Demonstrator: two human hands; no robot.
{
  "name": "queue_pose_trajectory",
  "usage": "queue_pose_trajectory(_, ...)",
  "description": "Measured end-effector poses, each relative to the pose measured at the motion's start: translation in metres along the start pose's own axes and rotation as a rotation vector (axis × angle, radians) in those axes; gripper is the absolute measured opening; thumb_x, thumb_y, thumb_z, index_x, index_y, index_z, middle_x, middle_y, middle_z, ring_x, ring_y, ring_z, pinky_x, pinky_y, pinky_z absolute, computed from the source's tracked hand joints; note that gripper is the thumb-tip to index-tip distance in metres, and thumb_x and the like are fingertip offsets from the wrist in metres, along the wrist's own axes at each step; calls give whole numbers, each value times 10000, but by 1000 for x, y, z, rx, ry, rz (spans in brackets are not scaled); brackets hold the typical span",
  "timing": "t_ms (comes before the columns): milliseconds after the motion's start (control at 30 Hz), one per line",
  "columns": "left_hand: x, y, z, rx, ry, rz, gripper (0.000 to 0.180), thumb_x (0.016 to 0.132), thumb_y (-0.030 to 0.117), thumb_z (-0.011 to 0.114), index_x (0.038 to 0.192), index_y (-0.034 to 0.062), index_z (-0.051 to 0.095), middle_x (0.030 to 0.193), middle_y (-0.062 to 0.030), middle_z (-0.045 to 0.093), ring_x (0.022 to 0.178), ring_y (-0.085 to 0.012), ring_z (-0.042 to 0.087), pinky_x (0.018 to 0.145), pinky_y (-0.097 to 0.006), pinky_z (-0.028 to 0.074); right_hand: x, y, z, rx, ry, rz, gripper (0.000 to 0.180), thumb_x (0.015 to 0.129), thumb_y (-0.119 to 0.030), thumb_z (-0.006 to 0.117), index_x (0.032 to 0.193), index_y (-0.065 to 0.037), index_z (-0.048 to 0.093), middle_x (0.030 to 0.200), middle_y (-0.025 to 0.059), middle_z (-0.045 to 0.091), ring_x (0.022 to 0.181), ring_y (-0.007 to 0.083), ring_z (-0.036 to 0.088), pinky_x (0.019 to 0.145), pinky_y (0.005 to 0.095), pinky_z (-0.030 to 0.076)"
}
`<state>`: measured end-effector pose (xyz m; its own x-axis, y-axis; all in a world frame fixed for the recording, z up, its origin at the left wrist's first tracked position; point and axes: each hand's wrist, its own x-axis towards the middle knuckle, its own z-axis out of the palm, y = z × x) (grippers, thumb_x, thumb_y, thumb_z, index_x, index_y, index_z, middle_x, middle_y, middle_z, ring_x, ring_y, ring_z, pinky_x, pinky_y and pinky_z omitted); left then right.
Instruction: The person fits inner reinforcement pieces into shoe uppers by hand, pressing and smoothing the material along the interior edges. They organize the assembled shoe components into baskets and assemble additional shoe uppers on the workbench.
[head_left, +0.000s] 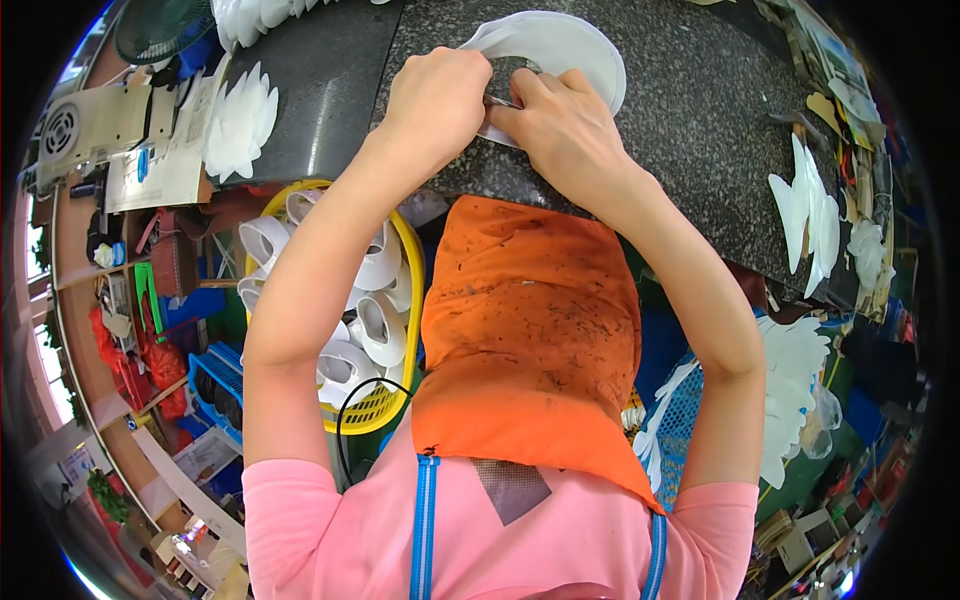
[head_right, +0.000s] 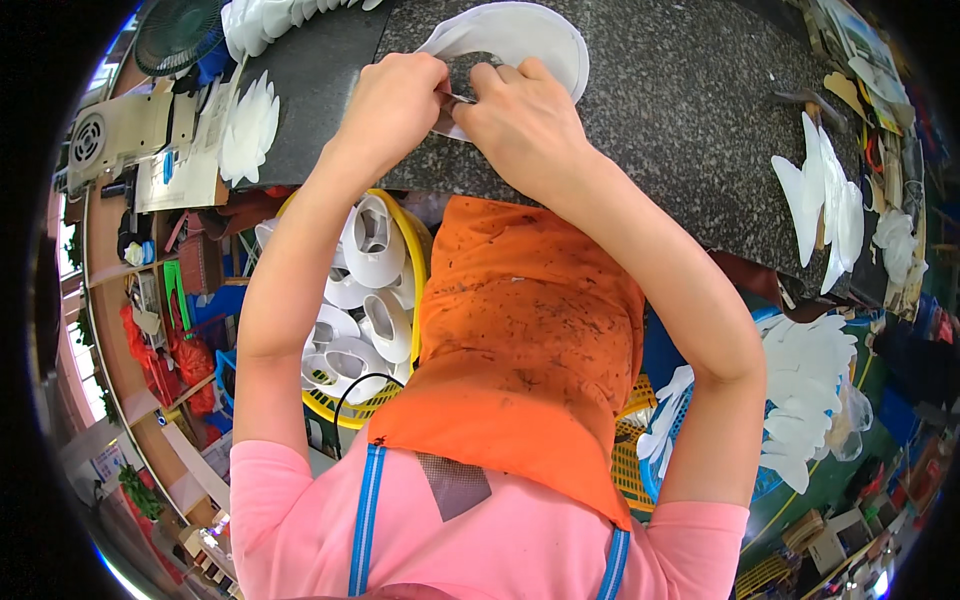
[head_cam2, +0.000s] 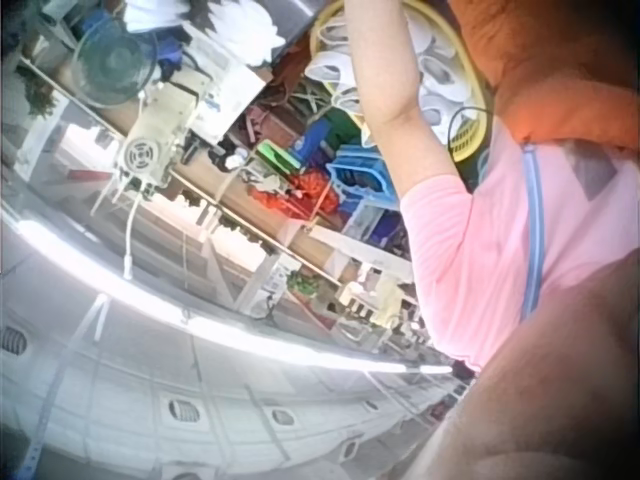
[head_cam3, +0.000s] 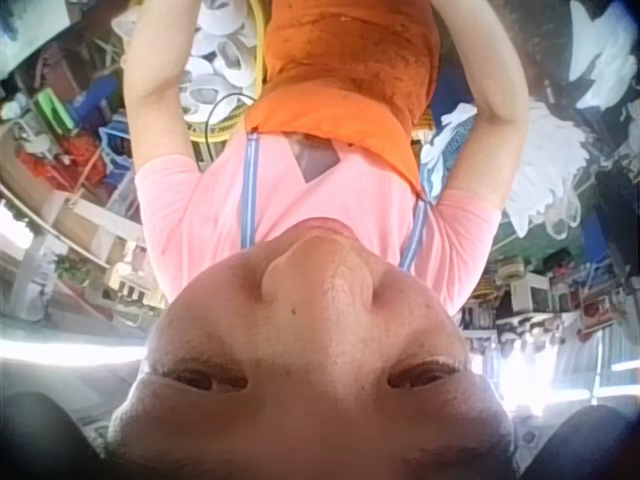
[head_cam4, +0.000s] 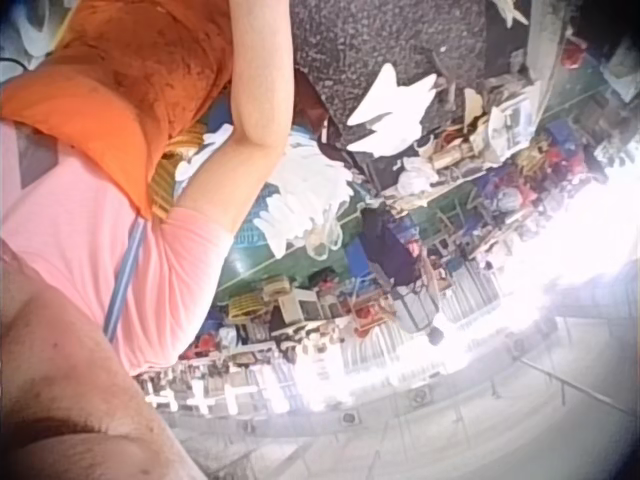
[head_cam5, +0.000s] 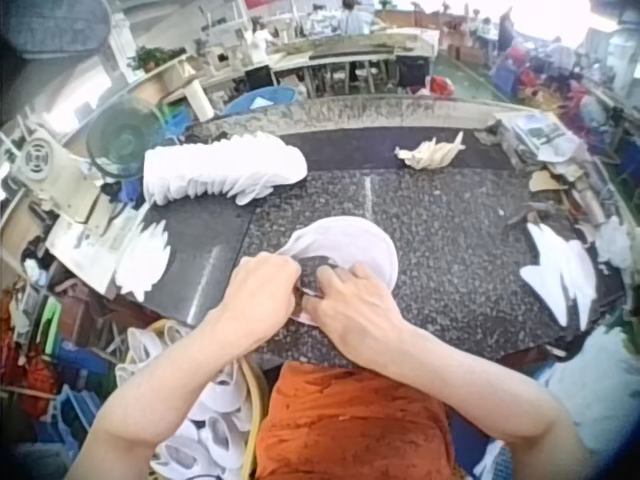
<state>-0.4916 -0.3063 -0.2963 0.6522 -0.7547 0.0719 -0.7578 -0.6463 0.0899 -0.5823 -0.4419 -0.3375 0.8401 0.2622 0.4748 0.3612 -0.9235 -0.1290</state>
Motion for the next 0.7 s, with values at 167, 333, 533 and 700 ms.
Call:
queue_pose_trajectory(167, -6, -1, 0, -17, 65, 39, 130, 743, 55, 543, 759, 31, 670, 757, -163, 653, 755, -338, 641, 693, -427, 509, -3, -8, -2, -96, -22, -8, 90, 742, -151, 583, 753, -116, 664, 806, 36, 549, 811, 196, 568, 735, 321, 391)
queue_pose_trajectory(333, -40, 6, 8, -3, 113, 61, 133, 772, 49, 541, 832, 45, 660, 813, -143, 650, 755, -324, 643, 648, -413, 513, -14, -10, 7, -98, 124, -55, 75, 720, -157, 579, 718, -104, 632, 759, 22, 529, 761, 197, 549, 721, 320, 397)
queue_pose_trajectory(533, -62, 7, 25, -107, 242, -4, 215, 750, 4, 600, 948, 58, 661, 912, -97, 674, 742, -295, 642, 642, -378, 525, -24, -24, 3, -92, 105, -38, 108, 717, -149, 565, 803, -94, 602, 771, 15, 510, 757, 162, 528, 695, 287, 390)
queue_pose_trajectory(700, -73, 10, 30, -103, 249, 21, 296, 740, -1, 624, 1027, 62, 660, 1005, -78, 679, 721, -261, 635, 649, -349, 525, -24, -26, 7, -158, 137, 34, 151, 719, -146, 563, 847, -74, 597, 750, 3, 500, 719, 144, 531, 665, 265, 384)
